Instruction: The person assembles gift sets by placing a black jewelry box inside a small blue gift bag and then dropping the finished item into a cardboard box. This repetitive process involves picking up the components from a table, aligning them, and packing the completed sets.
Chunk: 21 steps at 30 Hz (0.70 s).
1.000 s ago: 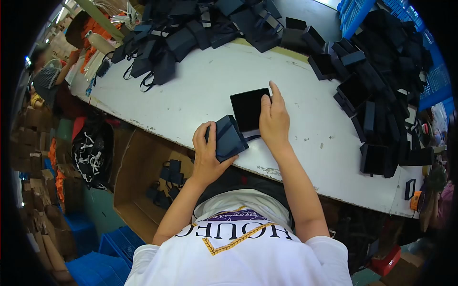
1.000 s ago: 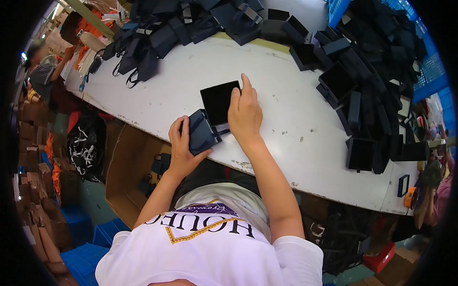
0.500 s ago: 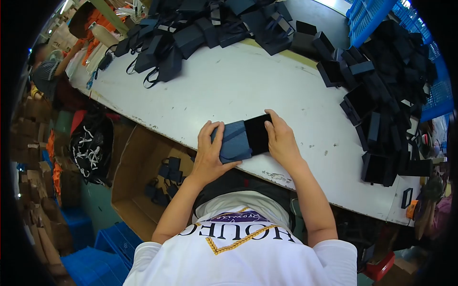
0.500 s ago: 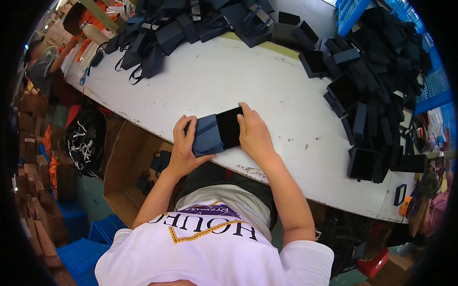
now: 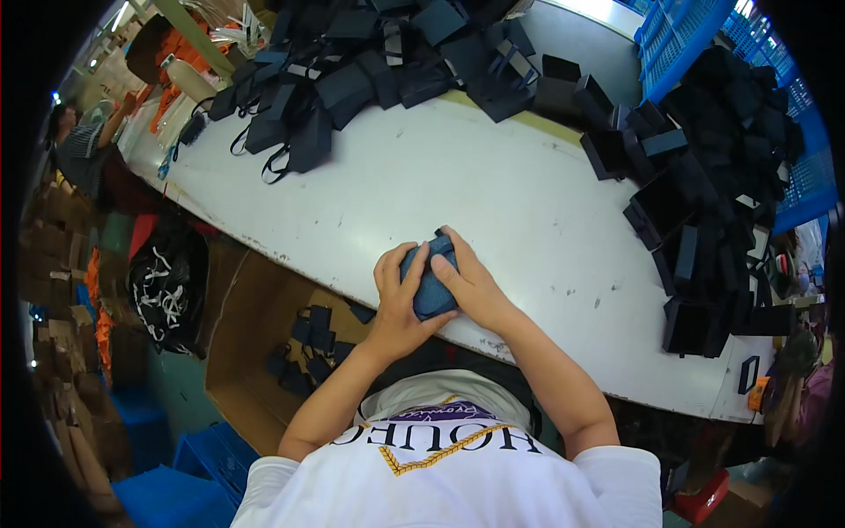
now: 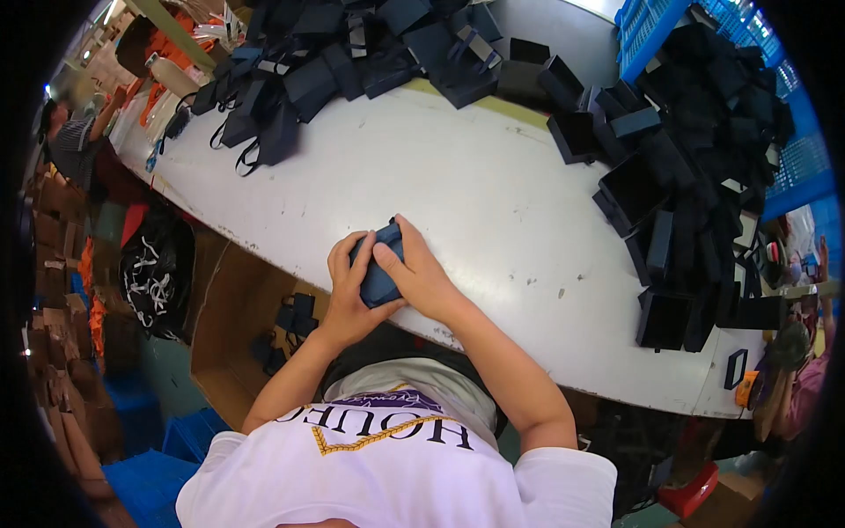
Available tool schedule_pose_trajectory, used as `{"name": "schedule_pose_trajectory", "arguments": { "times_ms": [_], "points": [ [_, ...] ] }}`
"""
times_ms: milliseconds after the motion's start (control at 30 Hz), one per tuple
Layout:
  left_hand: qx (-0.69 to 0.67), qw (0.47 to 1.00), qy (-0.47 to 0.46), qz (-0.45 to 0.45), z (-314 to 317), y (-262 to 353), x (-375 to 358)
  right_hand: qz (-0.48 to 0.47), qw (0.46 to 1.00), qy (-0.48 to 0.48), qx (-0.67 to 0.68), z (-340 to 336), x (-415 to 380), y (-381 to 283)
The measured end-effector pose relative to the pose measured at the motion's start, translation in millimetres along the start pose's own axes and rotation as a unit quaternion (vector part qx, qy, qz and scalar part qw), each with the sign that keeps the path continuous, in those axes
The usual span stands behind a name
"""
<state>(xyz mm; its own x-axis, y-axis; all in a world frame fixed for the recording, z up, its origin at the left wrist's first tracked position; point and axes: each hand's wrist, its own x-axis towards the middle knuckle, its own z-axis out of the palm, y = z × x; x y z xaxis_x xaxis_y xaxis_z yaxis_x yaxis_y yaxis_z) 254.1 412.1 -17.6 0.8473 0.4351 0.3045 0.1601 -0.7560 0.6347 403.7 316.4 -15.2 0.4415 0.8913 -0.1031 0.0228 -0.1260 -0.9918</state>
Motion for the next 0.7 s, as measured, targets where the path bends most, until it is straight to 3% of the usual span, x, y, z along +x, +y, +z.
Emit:
{"name": "schedule_pose_trajectory", "arguments": {
  "times_ms": [133, 233, 267, 300, 333, 367, 400, 433, 467, 533, 667, 700],
  "points": [
    [-0.035, 0.999, 0.023, -0.018, 6, -17, -3, -0.080, 0.992, 0.017, -0.095, 14, 2, 0],
    [-0.044, 0.994, 0.081, -0.055, -9, -20, -13, -0.126, 0.987, -0.067, -0.068, 12, 26, -13],
    [-0.011, 0.993, 0.095, -0.076, -25, -17, -21, -0.047, 0.989, -0.101, -0.097, -7, 41, -31],
    [0.052, 0.986, 0.134, -0.088, -36, -23, -33, -0.150, 0.968, 0.024, -0.202, -23, 64, -26],
    [0.088, 0.975, 0.178, -0.103, -50, -27, -48, -0.180, 0.940, 0.143, -0.252, -48, 86, -48],
    [0.122, 0.960, 0.213, -0.137, -65, -26, -63, -0.216, 0.888, 0.245, -0.324, -83, 122, -47],
    [0.140, 0.944, 0.238, -0.179, -78, -30, -86, -0.328, 0.815, 0.311, -0.362, -135, 173, -31],
    [0.131, 0.926, 0.265, -0.234, -85, -36, -107, -0.237, 0.803, 0.369, -0.403, -161, 192, -48],
    [0.148, 0.910, 0.261, -0.287, -93, -40, -128, -0.205, 0.768, 0.391, -0.463, -188, 217, -50],
    [0.206, 0.884, 0.231, -0.352, -99, -52, -160, -0.090, 0.764, 0.353, -0.532, -213, 248, -58],
    [0.276, 0.812, 0.204, -0.472, -85, -45, -142, 0.042, 0.805, 0.262, -0.531, -208, 273, -81],
    [0.231, 0.857, 0.218, -0.405, -88, -42, -130, 0.032, 0.796, 0.269, -0.541, -211, 276, -80]
  ]
}}
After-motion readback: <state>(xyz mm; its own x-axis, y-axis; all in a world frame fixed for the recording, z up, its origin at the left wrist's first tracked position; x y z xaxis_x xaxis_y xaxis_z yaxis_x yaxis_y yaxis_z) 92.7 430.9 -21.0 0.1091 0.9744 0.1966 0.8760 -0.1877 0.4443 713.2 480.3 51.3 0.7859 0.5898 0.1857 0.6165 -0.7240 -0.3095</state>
